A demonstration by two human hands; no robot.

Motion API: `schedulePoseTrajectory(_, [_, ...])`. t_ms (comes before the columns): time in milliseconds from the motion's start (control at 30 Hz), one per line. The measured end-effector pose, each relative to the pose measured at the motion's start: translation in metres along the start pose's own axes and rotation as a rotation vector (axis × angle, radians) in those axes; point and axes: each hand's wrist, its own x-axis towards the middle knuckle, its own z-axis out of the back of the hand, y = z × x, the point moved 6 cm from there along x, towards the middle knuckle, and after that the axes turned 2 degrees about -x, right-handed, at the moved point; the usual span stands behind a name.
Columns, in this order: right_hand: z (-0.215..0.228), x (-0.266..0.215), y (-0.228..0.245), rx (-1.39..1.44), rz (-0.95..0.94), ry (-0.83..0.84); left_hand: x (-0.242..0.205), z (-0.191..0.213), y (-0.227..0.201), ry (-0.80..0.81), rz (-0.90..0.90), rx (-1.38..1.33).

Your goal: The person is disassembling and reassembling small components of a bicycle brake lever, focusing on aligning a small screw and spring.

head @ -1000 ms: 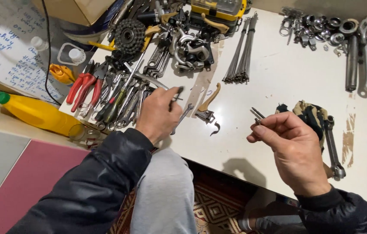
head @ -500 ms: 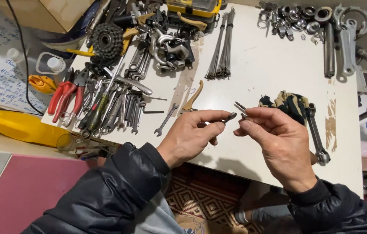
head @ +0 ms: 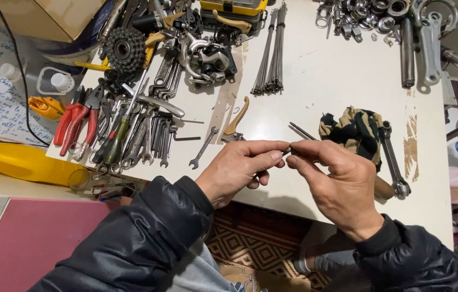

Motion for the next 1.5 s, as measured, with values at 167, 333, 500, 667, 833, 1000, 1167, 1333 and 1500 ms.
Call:
schedulePoseTrajectory(167, [-0.004,-0.001,-0.012,0.098,-0.122,0.031,-0.002,-0.001,-0.001,0.02,0.012,-0.02])
schedulePoseTrajectory(333, [-0.011,-0.005,-0.032,0.395,-0.368,0.089,-0.003,-0.002,-0.002,0.024,0.019,-0.048])
schedulePoseTrajectory(500, [-0.013,-0.006,-0.025,0.366,-0.315,0.113,0.003,-0.002,0.001,0.035,0.012,-0.149])
schedulePoseTrajectory(667, [-0.013,-0.006,-0.023,0.328,-0.245,0.076,0.001,-0.005,-0.001,0.036,0.011,-0.201])
schedulePoseTrajectory(833, [-0.014,-0.006,-0.024,0.333,-0.253,0.042,0.003,0.0,0.001,0.006,0.004,-0.254])
schedulePoseTrajectory(1000, [-0.013,-0.005,-0.018,0.241,-0.232,0.038,0.002,0.001,0.0,-0.009,-0.026,-0.236])
schedulePoseTrajectory(1167, [-0.012,-0.005,-0.015,0.156,-0.211,0.015,0.005,0.002,0.004,0.022,-0.053,-0.237])
schedulePoseTrajectory(1333, [-0.011,-0.006,-0.017,0.131,-0.211,0.008,0.003,0.001,0.002,0.028,-0.076,-0.213])
schedulePoseTrajectory(1500, [-0.011,-0.006,-0.014,0.102,-0.179,0.002,0.001,-0.001,-0.002,-0.01,-0.12,-0.16])
